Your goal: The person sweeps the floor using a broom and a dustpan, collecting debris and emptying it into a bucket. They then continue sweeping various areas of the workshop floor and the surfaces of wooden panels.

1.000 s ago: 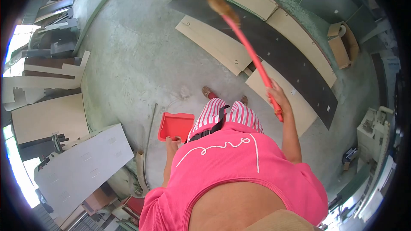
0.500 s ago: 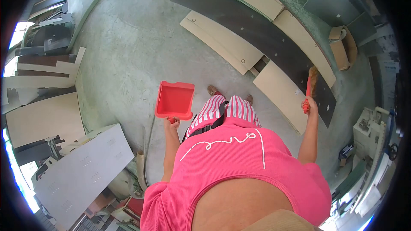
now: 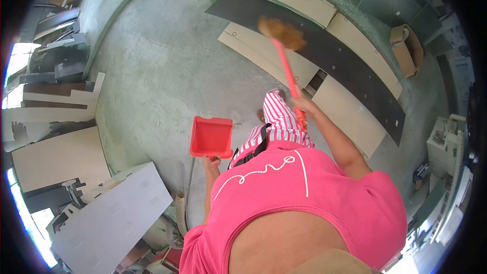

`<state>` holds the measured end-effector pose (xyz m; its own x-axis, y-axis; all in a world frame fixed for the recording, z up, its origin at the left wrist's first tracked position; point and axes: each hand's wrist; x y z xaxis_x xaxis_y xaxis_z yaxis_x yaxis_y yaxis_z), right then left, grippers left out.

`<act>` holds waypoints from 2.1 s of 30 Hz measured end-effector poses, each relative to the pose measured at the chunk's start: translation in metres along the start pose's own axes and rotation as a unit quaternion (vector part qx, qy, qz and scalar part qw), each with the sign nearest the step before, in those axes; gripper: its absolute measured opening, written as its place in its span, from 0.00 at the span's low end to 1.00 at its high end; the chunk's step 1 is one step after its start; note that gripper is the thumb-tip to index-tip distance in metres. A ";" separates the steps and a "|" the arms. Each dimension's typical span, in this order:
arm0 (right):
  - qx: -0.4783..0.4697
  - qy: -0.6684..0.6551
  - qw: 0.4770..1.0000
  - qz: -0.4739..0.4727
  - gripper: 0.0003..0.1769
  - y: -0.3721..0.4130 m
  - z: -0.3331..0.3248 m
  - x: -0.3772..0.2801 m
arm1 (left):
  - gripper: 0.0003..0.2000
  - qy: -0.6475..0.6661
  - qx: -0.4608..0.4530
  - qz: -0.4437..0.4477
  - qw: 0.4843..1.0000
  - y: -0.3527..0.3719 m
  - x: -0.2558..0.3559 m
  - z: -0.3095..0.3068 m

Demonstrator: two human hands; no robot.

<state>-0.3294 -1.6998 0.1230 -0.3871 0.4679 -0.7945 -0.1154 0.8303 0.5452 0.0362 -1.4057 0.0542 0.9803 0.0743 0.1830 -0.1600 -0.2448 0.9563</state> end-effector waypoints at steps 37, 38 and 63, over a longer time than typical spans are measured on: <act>0.227 0.068 0.908 0.345 0.09 -0.113 -0.232 -0.129 | 0.10 -0.056 -0.109 -0.022 0.992 0.054 0.131 0.373; 0.175 0.057 0.903 0.388 0.10 -0.126 -0.237 -0.139 | 0.10 -0.053 -0.111 -0.021 0.992 0.054 0.133 0.376; -0.071 -0.018 0.950 0.305 0.14 -0.356 -0.097 -0.335 | 0.04 0.152 -0.076 -0.067 0.983 0.049 0.189 0.280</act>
<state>-0.2472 -2.1810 0.2209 -0.3909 0.8603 -0.3273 -0.0030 0.3544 0.9351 0.2462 -1.6740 0.0717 0.9179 0.3865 0.0902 -0.0695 -0.0674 0.9953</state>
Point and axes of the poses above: each hand's wrist, its own y-axis away from the middle knuckle, its own z-axis out of the palm, x = y × z, and after that the axes turned 12 degrees about x, right-handed
